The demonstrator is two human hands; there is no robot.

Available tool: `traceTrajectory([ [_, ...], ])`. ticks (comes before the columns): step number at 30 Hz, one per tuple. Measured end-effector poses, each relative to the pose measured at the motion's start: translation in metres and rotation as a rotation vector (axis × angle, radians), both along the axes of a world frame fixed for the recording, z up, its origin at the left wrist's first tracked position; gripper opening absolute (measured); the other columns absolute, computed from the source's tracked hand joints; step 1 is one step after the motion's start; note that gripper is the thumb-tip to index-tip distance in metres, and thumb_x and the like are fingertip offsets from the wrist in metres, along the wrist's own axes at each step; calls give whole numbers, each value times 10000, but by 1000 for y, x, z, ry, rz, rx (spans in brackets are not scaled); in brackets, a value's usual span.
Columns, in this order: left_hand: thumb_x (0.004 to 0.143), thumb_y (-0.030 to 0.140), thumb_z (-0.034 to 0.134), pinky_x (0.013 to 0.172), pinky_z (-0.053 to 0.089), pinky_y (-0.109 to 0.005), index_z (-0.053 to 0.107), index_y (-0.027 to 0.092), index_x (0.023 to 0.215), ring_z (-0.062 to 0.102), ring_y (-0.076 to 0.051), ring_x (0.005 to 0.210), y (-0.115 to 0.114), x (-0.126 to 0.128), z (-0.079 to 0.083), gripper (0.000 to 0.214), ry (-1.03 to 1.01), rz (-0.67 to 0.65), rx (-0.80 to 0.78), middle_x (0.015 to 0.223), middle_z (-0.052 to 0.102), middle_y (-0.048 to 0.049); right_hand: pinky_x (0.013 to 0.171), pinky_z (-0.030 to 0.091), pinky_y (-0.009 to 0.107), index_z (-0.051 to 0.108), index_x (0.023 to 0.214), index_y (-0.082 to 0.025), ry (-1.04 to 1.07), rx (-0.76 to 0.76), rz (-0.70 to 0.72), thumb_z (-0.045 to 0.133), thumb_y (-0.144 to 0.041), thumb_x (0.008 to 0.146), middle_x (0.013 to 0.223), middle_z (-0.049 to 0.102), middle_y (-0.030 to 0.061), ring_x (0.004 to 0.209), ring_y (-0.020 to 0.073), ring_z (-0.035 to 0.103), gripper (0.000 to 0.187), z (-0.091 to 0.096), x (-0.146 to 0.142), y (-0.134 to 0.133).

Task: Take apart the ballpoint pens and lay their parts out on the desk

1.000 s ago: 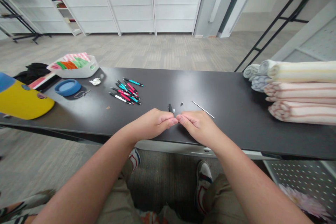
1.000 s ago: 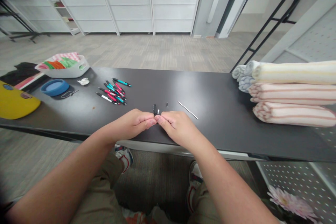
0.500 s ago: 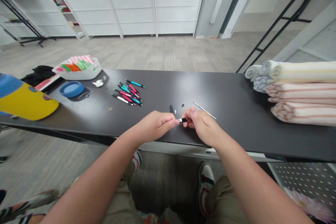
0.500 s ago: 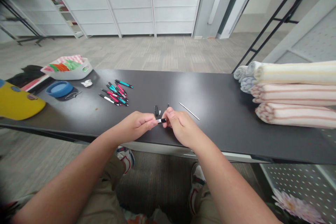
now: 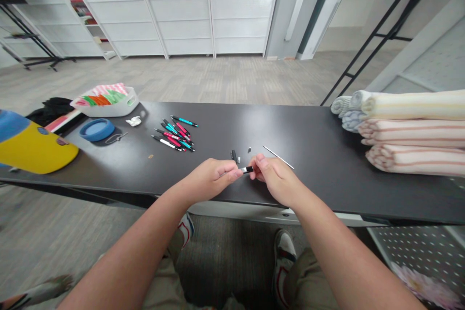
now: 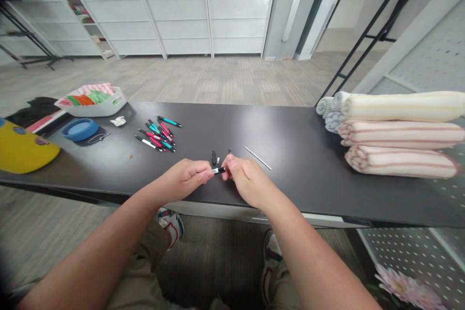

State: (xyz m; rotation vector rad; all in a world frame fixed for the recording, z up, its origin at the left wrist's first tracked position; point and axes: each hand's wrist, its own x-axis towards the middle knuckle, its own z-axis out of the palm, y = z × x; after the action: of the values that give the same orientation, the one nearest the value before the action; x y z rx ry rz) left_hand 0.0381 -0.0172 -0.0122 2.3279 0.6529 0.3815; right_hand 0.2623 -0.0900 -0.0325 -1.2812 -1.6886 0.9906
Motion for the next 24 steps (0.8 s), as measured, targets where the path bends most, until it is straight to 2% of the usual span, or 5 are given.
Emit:
traceTrajectory([
  [8,1005,475,568,648,354,-228,690,172,835,553,-120,697,-2,-1,-2,368,-59,138,-56,734,644,28,638,352,268,613,832,-205,-236,133,-29,424,-479,1093,707,579,-30,662,131,518,422,12,-4,1],
  [13,918,455,707,591,367,-220,685,191,1131,495,-110,623,2,-4,-8,340,-296,341,-179,716,559,48,602,354,254,653,991,-229,-180,91,-87,574,-408,1032,739,600,-46,642,119,510,201,10,-8,0],
  [18,935,473,681,550,359,-206,613,173,1169,455,-96,591,4,-2,-11,387,-500,465,-321,703,499,58,519,327,248,631,1013,-252,326,40,-299,636,-483,980,815,585,-26,585,111,422,233,15,9,2],
  [21,954,495,646,565,374,-211,631,175,1062,479,-98,600,5,-1,-12,338,-472,495,-307,704,544,43,442,246,244,599,976,-281,726,55,-375,542,-559,1001,835,549,-26,529,111,298,285,30,31,2],
  [24,954,489,637,604,415,-232,648,182,982,548,-121,654,7,-1,-16,309,-391,520,-224,750,620,13,441,252,237,605,941,-284,845,67,-409,581,-567,971,830,540,-20,543,115,308,286,40,50,3],
])
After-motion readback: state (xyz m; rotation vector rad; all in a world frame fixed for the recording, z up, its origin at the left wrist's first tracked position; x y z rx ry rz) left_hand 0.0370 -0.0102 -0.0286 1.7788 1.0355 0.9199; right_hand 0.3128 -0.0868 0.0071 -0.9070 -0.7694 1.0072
